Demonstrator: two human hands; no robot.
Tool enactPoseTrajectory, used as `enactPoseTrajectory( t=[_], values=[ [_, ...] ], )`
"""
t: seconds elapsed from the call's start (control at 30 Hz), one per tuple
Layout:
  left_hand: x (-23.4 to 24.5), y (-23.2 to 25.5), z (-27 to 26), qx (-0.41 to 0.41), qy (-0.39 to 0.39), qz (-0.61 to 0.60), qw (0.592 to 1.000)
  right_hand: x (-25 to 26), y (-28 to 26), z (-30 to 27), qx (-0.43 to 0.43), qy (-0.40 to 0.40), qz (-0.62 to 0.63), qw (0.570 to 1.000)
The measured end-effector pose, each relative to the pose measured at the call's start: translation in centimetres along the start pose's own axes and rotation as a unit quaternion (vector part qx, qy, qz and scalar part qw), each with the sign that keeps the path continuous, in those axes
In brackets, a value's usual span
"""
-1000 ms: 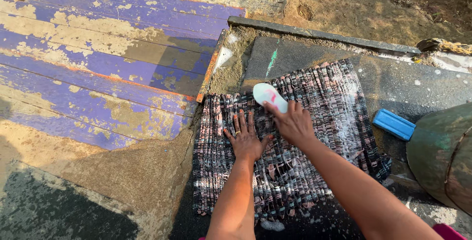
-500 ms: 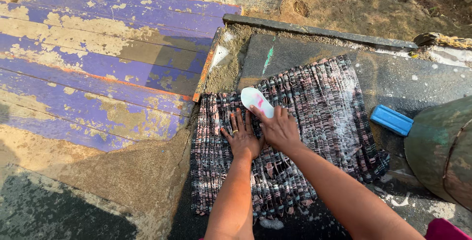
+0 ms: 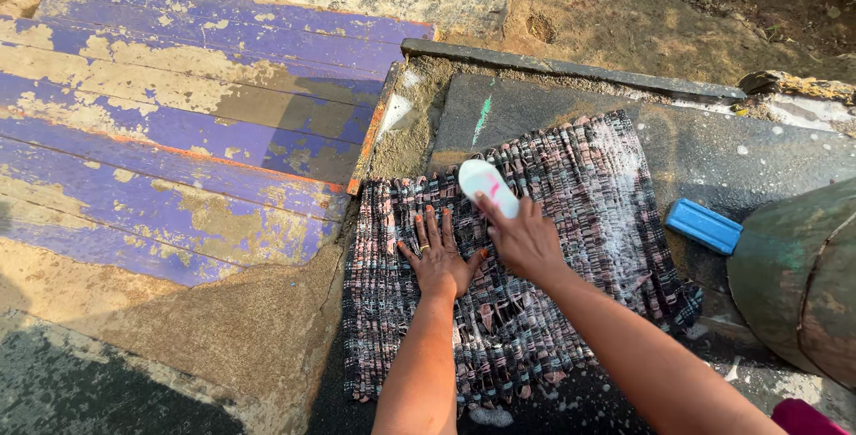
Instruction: The person washes a piece of patterned cloth by dipping it into a bucket of soapy water, pouring water over it using a yellow mug, and scrubbing it with a brush on a flat stone surface.
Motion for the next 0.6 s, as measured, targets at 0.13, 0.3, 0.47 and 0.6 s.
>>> enactPoseTrajectory(
  t=[0.13, 0.3, 0.47, 0.6],
  values=[
    [0.0, -0.1, -0.3, 0.01, -0.01, 0.0, 1.0, 0.2, 2.8, 0.1, 0.049, 0.053, -0.063, 0.995],
    [-0.7, -0.4, -0.2, 0.006, -0.012, 0.006, 1.0, 1.4, 22.0, -0.4, -0.223, 0.029, -0.02, 0.974],
    [-0.4, -0.1, 0.7, 0.003, -0.001, -0.005, 1.0, 1.3, 15.0, 0.8, -0.191, -0.006, 0.071, 0.979],
    [-0.5, 0.0, -0.1, 0.011, -0.013, 0.01, 1.0, 0.3, -1.6, -1.1, 0.054, 0.027, 0.023, 0.998]
  ],
)
Point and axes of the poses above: each hand's wrist, its own z-axis towards the middle knuckle, its own x-axis out of the back of the hand, y = z × x, the point moved 10 cm from there along z, towards the middle knuckle, and after that the axes turned 5 degrees about -y, right-handed, at the moved point
